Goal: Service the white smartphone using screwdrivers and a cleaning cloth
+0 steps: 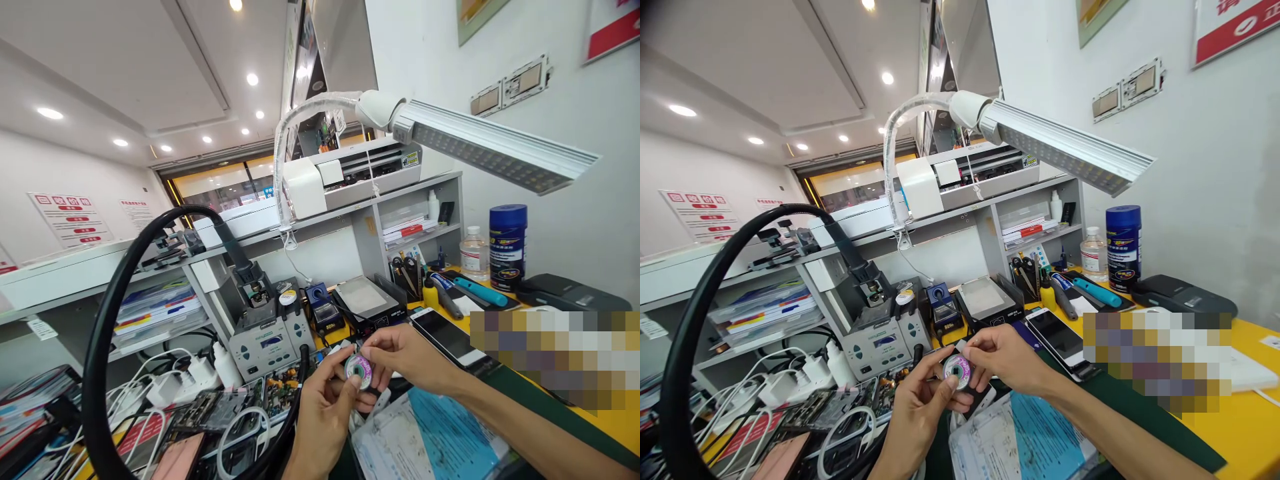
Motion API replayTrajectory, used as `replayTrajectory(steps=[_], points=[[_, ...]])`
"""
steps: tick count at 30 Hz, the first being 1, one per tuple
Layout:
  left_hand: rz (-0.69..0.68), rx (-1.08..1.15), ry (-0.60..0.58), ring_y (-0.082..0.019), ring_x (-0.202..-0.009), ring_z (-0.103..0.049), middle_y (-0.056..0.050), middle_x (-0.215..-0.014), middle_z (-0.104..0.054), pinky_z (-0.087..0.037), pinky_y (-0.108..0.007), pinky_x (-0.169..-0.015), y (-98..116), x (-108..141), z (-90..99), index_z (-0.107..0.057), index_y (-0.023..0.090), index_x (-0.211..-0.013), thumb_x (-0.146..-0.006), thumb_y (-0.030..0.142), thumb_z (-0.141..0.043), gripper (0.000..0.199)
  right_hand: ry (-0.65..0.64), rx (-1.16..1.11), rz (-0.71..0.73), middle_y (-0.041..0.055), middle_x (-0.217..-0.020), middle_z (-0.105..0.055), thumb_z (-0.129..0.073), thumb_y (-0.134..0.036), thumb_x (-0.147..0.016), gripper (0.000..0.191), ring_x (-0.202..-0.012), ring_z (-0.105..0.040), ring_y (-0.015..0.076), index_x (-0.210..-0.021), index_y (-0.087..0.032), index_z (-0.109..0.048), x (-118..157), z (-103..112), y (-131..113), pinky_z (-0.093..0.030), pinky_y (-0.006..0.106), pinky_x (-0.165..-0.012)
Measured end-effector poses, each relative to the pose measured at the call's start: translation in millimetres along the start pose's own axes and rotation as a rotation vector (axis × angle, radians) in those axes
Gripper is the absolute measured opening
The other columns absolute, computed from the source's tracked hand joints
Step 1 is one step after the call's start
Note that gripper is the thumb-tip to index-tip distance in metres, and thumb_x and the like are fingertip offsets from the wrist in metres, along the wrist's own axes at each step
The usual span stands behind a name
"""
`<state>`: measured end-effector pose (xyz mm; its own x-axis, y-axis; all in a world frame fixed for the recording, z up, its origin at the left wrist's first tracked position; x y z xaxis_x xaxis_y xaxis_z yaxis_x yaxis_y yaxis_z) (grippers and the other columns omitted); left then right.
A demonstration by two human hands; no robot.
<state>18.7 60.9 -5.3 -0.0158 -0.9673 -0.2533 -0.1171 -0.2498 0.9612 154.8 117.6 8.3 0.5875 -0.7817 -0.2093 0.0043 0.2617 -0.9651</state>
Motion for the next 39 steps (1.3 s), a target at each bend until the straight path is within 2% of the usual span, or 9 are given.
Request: replayTrajectory(steps=[5, 10, 13, 16, 19, 23, 30, 35, 39], points=[[-0.014, 0.063, 0.077, -0.018, -0.06, -0.073, 0.002, -0.077, -0.059, -0.062, -0.028, -0.056, -2.6, -0.3, 1.9, -0.07, 0.021, -0.119, -0.076, 0.042, -0.082, 0.049, 0.01, 0.115, 0.11, -0.0011, -0.076, -0.07, -0.062, -0.04, -0.099, 0.028, -0.066, -0.069, 0.0134, -0.098, -0.013, -0.069, 4.0, 1.6, -9.1, -0.059, 0.03, -0.065], [-0.014, 0.047, 0.087, -0.016, -0.057, -0.071, 0.003, -0.076, -0.057, -0.06, -0.024, -0.053, -7.1, -1.1, 3.3, -0.069, 0.021, -0.12, -0.076, 0.041, -0.082, 0.049, 0.032, 0.35, 0.241, -0.0038, -0.069, -0.064, -0.063, -0.036, -0.098, 0.025, -0.061, -0.062, 0.0124, -0.09, -0.014, -0.071, 9.2, 4.6, -22.9, -0.052, 0.026, -0.058], [-0.022, -0.05, 0.064, -0.017, -0.061, -0.072, 0.002, -0.079, -0.058, -0.062, -0.029, -0.059, -8.5, -1.6, 4.7, -0.067, 0.021, -0.124, -0.081, 0.044, -0.078, 0.05, 0.044, 0.508, 0.315, -0.0037, -0.07, -0.065, -0.065, -0.034, -0.096, 0.022, -0.063, -0.061, 0.013, -0.087, -0.015, -0.07, 12.4, 4.8, -26.5, -0.051, 0.028, -0.063], [-0.033, -0.243, 0.014, -0.02, -0.069, -0.073, -0.003, -0.082, -0.065, -0.064, -0.035, -0.069, -10.4, -2.6, 5.2, -0.065, 0.018, -0.129, -0.089, 0.047, -0.068, 0.049, 0.05, 0.627, 0.349, -0.0024, -0.075, -0.067, -0.065, -0.034, -0.096, 0.021, -0.066, -0.062, 0.0135, -0.087, -0.017, -0.069, 13.7, 2.5, -25.0, -0.052, 0.03, -0.067], [-0.064, -0.357, 0.006, -0.02, -0.072, -0.073, -0.007, -0.087, -0.071, -0.064, -0.035, -0.073, -11.2, -3.1, 7.9, -0.064, 0.018, -0.131, -0.092, 0.047, -0.062, 0.048, 0.07, 0.706, 0.338, -0.0033, -0.072, -0.064, -0.063, -0.033, -0.097, 0.022, -0.064, -0.06, 0.013, -0.083, -0.016, -0.067, 13.4, 0.1, -23.3, -0.052, 0.03, -0.067], [-0.114, -0.407, 0.018, -0.02, -0.073, -0.073, -0.005, -0.086, -0.071, -0.062, -0.033, -0.074, -8.7, -2.5, 10.0, -0.064, 0.021, -0.132, -0.093, 0.047, -0.061, 0.047, 0.094, 0.753, 0.299, -0.0057, -0.064, -0.057, -0.061, -0.031, -0.098, 0.028, -0.058, -0.055, 0.0114, -0.075, -0.016, -0.062, 14.0, -0.4, -24.9, -0.048, 0.026, -0.06], [-0.156, -0.532, -0.02, -0.019, -0.075, -0.072, -0.006, -0.086, -0.071, -0.061, -0.032, -0.075, -4.8, -1.2, 8.3, -0.058, 0.023, -0.138, -0.097, 0.045, -0.054, 0.047, 0.082, 0.721, 0.256, -0.0048, -0.064, -0.059, -0.056, -0.028, -0.1, 0.025, -0.057, -0.053, 0.0116, -0.081, -0.016, -0.068, 14.3, 0.4, -24.1, -0.042, 0.026, -0.058], [-0.129, -0.514, -0.06, -0.02, -0.076, -0.073, -0.007, -0.085, -0.074, -0.06, -0.029, -0.071, -6.4, -0.3, 6.6, -0.06, 0.024, -0.136, -0.097, 0.045, -0.053, 0.044, 0.087, 0.632, 0.207, -0.0055, -0.062, -0.056, -0.054, -0.029, -0.102, 0.028, -0.055, -0.051, 0.0109, -0.082, -0.015, -0.067, 11.7, 1.5, -23.7, -0.038, 0.024, -0.053], [-0.102, -0.399, -0.031, -0.02, -0.072, -0.072, -0.006, -0.084, -0.072, -0.062, -0.032, -0.071, -7.4, -1.1, 6.1, -0.061, 0.02, -0.134, -0.095, 0.045, -0.058, 0.047, 0.085, 0.553, 0.139, -0.0055, -0.063, -0.056, -0.058, -0.032, -0.1, 0.028, -0.057, -0.054, 0.0109, -0.079, -0.015, -0.065, 11.1, 3.5, -18.3, -0.042, 0.023, -0.053]])
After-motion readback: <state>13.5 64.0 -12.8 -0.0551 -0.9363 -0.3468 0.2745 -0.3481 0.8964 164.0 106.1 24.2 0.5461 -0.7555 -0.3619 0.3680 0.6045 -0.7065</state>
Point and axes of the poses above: each hand's wrist, its own x-axis away from the middle knuckle, its own z-axis out of the back of the hand, y = z × x, the point moved 7 cm from there along -x, towards the middle knuckle
